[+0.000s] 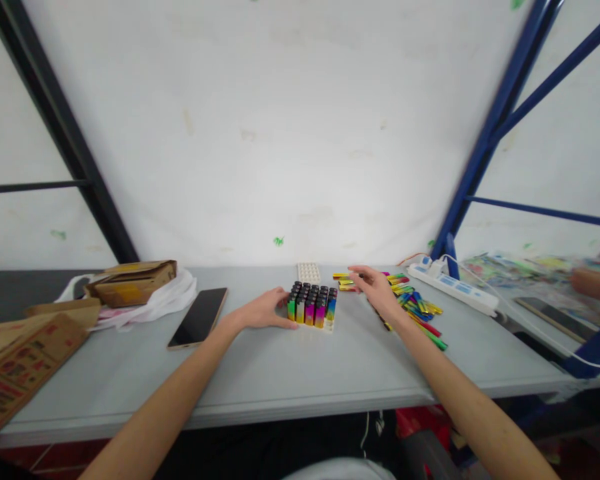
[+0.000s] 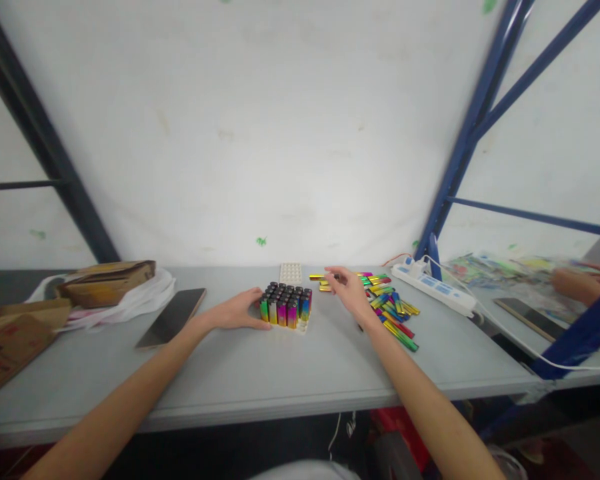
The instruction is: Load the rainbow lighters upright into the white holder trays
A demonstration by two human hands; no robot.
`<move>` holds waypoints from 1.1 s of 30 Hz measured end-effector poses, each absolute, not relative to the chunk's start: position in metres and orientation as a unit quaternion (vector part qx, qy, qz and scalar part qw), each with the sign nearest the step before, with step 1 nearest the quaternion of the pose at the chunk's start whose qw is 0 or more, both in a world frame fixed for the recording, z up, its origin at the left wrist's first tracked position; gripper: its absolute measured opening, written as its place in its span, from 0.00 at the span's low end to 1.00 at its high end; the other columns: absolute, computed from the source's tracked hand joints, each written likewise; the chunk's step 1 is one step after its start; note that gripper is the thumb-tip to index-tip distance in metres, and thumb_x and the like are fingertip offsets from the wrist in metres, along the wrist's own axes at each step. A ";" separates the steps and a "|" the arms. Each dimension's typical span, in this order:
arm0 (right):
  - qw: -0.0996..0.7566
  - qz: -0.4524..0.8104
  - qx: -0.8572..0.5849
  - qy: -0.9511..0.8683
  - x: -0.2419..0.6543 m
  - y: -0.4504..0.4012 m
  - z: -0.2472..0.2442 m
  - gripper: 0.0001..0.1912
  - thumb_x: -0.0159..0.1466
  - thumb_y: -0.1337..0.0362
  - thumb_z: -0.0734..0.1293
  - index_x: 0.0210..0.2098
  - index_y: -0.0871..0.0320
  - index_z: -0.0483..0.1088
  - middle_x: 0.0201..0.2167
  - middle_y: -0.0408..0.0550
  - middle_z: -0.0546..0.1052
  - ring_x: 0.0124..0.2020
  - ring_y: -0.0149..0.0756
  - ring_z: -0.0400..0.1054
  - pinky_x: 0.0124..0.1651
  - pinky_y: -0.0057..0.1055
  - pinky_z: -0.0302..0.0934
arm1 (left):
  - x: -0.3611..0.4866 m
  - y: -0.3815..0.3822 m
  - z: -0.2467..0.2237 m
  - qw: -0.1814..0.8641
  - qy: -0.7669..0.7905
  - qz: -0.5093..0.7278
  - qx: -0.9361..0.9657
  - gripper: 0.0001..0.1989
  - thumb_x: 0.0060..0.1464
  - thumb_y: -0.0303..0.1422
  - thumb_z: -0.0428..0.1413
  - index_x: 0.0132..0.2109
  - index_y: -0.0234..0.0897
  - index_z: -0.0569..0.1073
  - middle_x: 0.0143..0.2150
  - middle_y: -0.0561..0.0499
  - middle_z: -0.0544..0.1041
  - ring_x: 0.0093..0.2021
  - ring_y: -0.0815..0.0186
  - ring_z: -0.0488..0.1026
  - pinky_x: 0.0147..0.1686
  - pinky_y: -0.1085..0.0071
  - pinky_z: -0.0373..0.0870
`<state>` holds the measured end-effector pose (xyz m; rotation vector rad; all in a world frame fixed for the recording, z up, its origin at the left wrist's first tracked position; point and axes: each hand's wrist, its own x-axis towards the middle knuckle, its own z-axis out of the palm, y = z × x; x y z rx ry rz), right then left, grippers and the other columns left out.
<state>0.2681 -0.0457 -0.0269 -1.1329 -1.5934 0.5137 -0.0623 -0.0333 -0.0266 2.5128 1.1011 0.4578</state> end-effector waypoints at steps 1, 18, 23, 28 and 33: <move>0.568 0.265 -0.458 -0.631 0.265 -0.048 -0.024 0.24 0.62 0.47 0.71 0.49 0.58 0.76 0.25 0.42 0.73 0.27 0.36 0.66 0.35 0.34 0.64 | -0.062 -0.033 -0.027 0.181 0.389 0.164 0.888 0.32 0.44 0.58 0.66 0.45 0.36 0.76 0.43 0.47 0.75 0.42 0.53 0.73 0.43 0.63 0.71; 0.535 0.448 -0.374 -0.611 0.237 -0.073 -0.012 0.25 0.66 0.36 0.62 0.37 0.52 0.63 0.20 0.33 0.53 0.17 0.27 0.45 0.20 0.25 0.45 | -0.063 -0.031 -0.029 0.179 0.389 0.167 0.888 0.32 0.44 0.58 0.66 0.46 0.36 0.76 0.43 0.47 0.75 0.43 0.54 0.73 0.44 0.63 0.72; 0.527 0.177 -0.452 -0.697 0.230 -0.080 -0.019 0.26 0.67 0.42 0.61 0.22 0.54 0.56 0.18 0.38 0.55 0.21 0.30 0.50 0.25 0.29 0.45 | -0.063 -0.031 -0.029 0.186 0.387 0.161 0.889 0.32 0.45 0.57 0.66 0.46 0.36 0.76 0.44 0.47 0.76 0.43 0.53 0.73 0.44 0.63 0.71; 0.499 0.079 -0.471 -0.724 0.223 -0.086 -0.024 0.23 0.63 0.51 0.60 0.18 0.53 0.50 0.16 0.39 0.53 0.20 0.29 0.47 0.27 0.31 0.43 | -0.064 -0.029 -0.031 0.178 0.378 0.162 0.894 0.32 0.45 0.57 0.66 0.47 0.36 0.76 0.44 0.46 0.75 0.44 0.53 0.73 0.45 0.63 0.71; 0.480 0.091 -0.483 -0.727 0.225 -0.081 -0.027 0.20 0.62 0.53 0.59 0.19 0.53 0.51 0.15 0.38 0.56 0.20 0.30 0.50 0.27 0.30 0.43 | -0.064 -0.030 -0.031 0.182 0.382 0.169 0.890 0.32 0.44 0.57 0.66 0.47 0.37 0.77 0.43 0.47 0.75 0.43 0.53 0.74 0.45 0.63 0.72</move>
